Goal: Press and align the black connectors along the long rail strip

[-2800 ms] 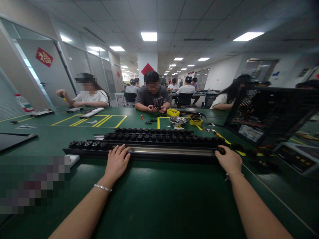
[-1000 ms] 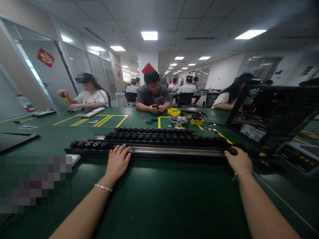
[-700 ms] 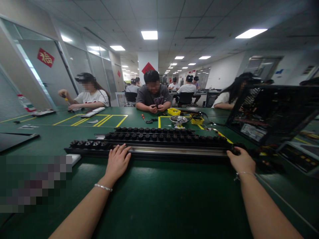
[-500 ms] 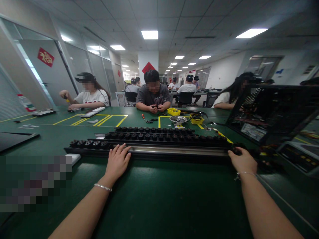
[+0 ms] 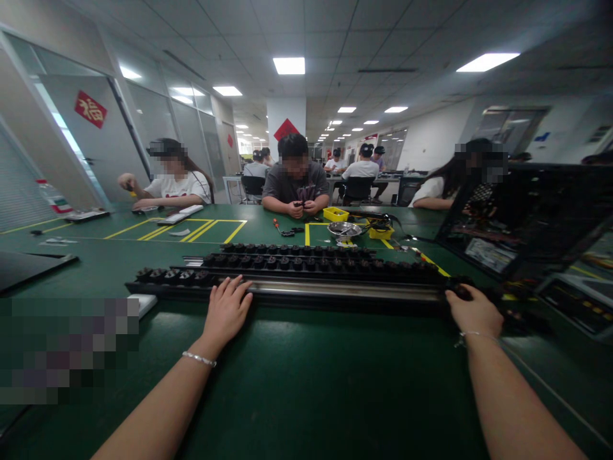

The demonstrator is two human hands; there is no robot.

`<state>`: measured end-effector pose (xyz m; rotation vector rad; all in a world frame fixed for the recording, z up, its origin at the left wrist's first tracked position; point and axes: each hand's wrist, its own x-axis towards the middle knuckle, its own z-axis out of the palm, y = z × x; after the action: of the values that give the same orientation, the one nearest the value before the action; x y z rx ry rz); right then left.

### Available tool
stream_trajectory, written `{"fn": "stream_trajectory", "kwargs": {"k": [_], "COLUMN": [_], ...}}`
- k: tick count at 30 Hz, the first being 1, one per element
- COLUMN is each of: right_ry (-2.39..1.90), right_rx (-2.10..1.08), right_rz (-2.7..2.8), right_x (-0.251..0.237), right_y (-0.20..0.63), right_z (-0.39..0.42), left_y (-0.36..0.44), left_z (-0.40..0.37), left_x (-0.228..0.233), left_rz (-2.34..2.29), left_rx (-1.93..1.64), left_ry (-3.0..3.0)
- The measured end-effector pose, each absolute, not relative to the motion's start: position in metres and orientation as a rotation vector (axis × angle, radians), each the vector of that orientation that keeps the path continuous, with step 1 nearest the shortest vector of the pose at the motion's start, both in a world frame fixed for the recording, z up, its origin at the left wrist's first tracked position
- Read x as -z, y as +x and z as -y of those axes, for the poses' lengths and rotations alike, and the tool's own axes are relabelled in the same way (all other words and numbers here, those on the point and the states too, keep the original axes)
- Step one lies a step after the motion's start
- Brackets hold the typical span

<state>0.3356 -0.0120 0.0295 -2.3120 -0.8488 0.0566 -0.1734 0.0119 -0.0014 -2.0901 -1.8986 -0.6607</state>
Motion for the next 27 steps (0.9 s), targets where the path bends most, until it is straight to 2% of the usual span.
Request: {"fn": "stream_trajectory", "kwargs": {"k": [27], "right_ry": [-2.284], "right_rx": [0.013], "right_rz": [0.664], "right_x": [-0.016], "right_y": [0.364], "right_z": [0.006], "left_y": [-0.173], "left_z": [-0.011], "left_x": [0.001], "left_rz": [1.907], "left_rx": [0.652], "left_ry": [-2.092]}}
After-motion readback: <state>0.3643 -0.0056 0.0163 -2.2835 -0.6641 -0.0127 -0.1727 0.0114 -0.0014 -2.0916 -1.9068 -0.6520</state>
